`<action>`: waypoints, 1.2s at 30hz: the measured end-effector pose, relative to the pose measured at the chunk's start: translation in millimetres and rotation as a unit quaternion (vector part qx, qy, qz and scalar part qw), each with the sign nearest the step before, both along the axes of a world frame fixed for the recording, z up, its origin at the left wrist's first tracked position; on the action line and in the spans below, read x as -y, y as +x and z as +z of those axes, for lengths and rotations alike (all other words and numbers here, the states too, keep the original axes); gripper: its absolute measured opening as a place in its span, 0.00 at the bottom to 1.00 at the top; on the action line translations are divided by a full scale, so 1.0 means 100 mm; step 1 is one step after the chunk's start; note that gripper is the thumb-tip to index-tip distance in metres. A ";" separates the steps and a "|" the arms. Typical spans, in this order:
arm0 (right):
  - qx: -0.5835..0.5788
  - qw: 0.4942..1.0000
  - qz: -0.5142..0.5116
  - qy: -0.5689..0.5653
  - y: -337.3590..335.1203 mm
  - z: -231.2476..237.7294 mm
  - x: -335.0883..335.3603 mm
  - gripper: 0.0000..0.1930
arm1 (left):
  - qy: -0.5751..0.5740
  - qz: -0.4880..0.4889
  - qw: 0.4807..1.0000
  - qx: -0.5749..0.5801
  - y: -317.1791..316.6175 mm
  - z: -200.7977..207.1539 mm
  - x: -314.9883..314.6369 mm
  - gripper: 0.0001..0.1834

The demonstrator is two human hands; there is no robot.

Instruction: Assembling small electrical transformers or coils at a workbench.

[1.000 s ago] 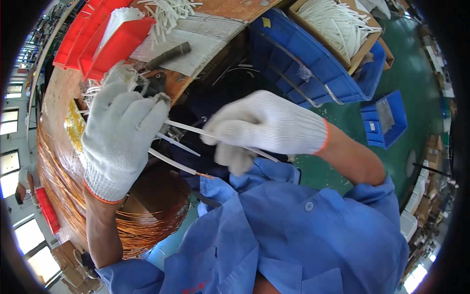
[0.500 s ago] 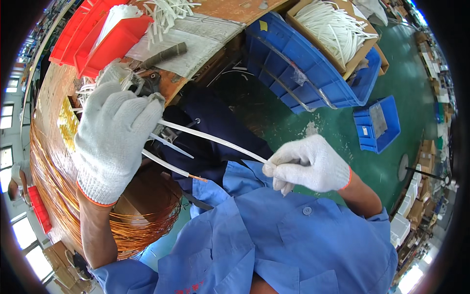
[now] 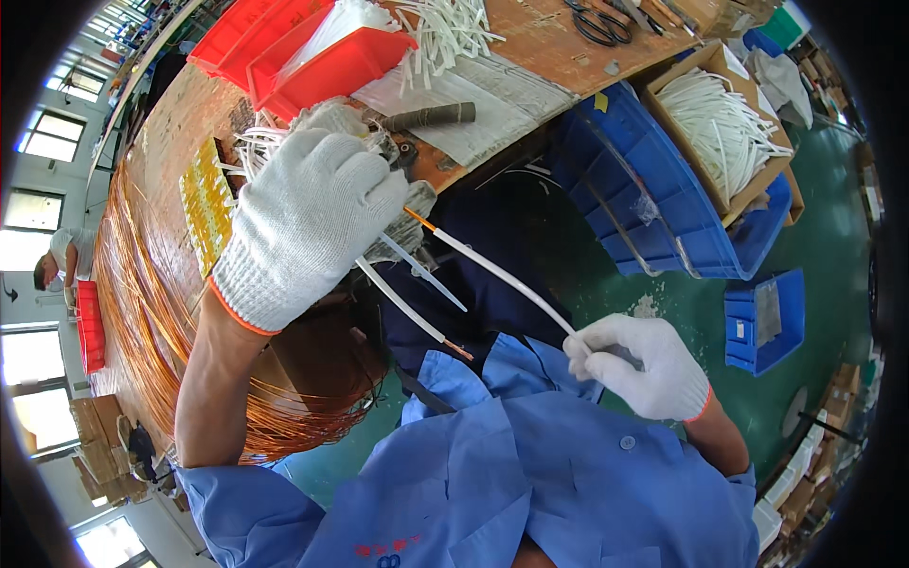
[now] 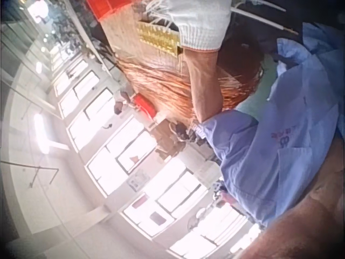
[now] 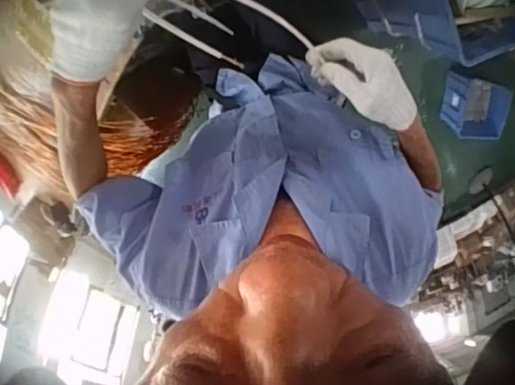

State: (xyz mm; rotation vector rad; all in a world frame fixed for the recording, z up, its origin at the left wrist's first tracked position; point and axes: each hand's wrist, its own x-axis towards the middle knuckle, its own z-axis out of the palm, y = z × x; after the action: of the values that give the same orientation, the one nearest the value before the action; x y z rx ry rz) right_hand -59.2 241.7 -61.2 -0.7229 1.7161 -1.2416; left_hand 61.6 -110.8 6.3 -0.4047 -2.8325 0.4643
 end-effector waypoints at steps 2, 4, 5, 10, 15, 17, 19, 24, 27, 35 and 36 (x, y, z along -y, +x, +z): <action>0.001 1.000 0.016 0.022 -0.03 0.06 0.12 0.09 | 0.011 -0.015 1.000 -0.005 -0.03 -0.01 0.03 0.19; -0.009 0.999 0.032 0.025 -0.08 0.08 0.29 0.10 | 0.015 -0.020 1.000 -0.006 -0.04 0.00 0.04 0.19; -0.022 0.999 0.038 0.017 -0.10 0.05 0.39 0.11 | 0.015 -0.019 1.000 -0.005 -0.06 0.01 0.03 0.19; 0.095 0.994 0.039 0.038 -0.12 0.02 0.47 0.11 | 0.034 -0.018 0.999 -0.034 -0.06 -0.04 -0.01 0.19; 0.151 0.983 0.003 0.107 -0.06 0.10 0.20 0.12 | 0.032 0.017 0.993 -0.112 0.11 -0.11 -0.44 0.21; 0.143 0.987 0.007 0.079 0.02 0.07 0.14 0.09 | 0.178 0.097 0.979 -0.036 0.38 -0.18 -0.82 0.21; 0.102 0.993 0.023 0.052 0.15 0.05 0.15 0.08 | 0.451 0.150 0.879 0.025 0.48 -0.42 -1.08 0.22; -0.062 0.994 0.076 -0.039 0.37 -0.04 0.20 0.08 | 0.916 0.197 0.347 0.037 0.40 -0.63 -1.39 0.28; -0.141 0.978 0.101 -0.113 0.39 -0.05 0.26 0.08 | 0.949 0.180 0.257 -0.019 0.33 -0.59 -1.25 0.25; -0.153 0.970 0.141 -0.124 0.55 -0.13 0.37 0.08 | 0.972 0.183 0.122 -0.081 0.31 -0.41 -1.11 0.19; -0.160 0.967 0.147 -0.133 0.57 -0.13 0.39 0.08 | 0.977 0.168 0.111 -0.076 0.31 -0.42 -1.09 0.19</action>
State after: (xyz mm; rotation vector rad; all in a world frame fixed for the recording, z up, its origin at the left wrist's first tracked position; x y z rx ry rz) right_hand -2.3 202.7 -74.7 -1.3509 1.6282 -1.2034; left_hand 93.1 -1.9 -35.7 0.7791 -0.7770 -2.5179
